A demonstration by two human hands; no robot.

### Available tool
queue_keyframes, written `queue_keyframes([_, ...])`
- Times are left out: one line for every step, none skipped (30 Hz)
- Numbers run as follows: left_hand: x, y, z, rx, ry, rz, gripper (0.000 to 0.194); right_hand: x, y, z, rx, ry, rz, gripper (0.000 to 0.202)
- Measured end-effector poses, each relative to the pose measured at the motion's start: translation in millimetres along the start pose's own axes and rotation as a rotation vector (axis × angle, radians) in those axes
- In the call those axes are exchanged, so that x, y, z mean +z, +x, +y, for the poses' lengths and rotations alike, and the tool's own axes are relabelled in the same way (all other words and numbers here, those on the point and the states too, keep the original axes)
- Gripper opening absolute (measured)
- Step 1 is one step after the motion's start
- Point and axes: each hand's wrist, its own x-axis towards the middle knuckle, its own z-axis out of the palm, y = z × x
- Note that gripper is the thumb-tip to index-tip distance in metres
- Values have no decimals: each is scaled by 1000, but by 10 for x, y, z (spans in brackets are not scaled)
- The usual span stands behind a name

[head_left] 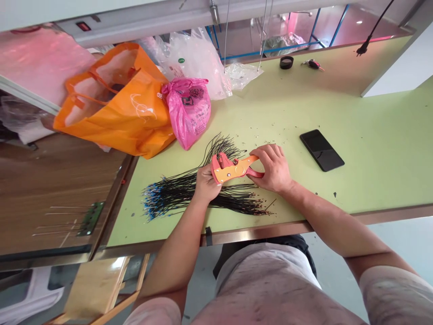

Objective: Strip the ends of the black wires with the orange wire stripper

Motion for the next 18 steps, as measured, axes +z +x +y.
queue_keyframes([0, 2, 0, -8, -21, -5, 46, -2, 0, 1, -11, 9, 4, 51])
queue_keyframes([1, 3, -1, -13, -43, -11, 47, -4, 0, 3, -19, 18, 9, 50])
queue_keyframes([3, 2, -3, -16, -62, -16, 49, -6, -1, 5, -24, 24, 12, 48])
queue_keyframes([6, 1, -6, -22, -74, -21, 51, -7, 0, 5, -27, 28, 13, 47])
queue_keyframes([10, 0, -9, -32, -87, -27, 53, -8, 0, 5, -31, 30, 12, 47])
queue_keyframes([13, -1, -11, -46, -101, -34, 54, -9, 0, 3, -34, 31, 11, 46])
queue_keyframes([17, -2, -12, -58, -112, -41, 55, -10, 0, 0, -35, 33, 10, 46])
queue_keyframes([22, -3, -11, -66, -118, -46, 55, -12, 0, -3, -33, 34, 4, 47])
queue_keyframes([25, -3, -8, -69, -120, -46, 54, -13, 0, -7, -29, 35, -2, 47])
queue_keyframes([29, -3, -3, -70, -122, -40, 55, -16, 0, -10, -23, 33, -9, 46])
queue_keyframes([33, -3, 3, -69, -128, -33, 56, -18, -1, -13, -19, 29, -13, 46])
queue_keyframes([36, -1, 8, -69, -141, -24, 57, -20, -2, -15, -21, 25, -10, 46])
queue_keyframes([39, 1, 12, -73, -160, -18, 57, -22, -3, -16, -26, 21, -4, 45])
queue_keyframes([39, 4, 14, -77, -182, -14, 57, -24, -3, -16, -32, 18, 2, 45])
queue_keyframes([38, 8, 12, -81, -203, -13, 56, -25, -3, -16, -34, 17, 4, 45])
queue_keyframes([34, 13, 6, -85, -221, -14, 53, -26, -3, -16, -30, 17, -1, 45])
queue_keyframes([28, 17, -4, -85, -234, -12, 51, -27, -2, -16, -23, 18, -10, 45])
queue_keyframes([19, 21, -16, -85, -244, -6, 48, -28, -1, -17, -15, 18, -21, 45])
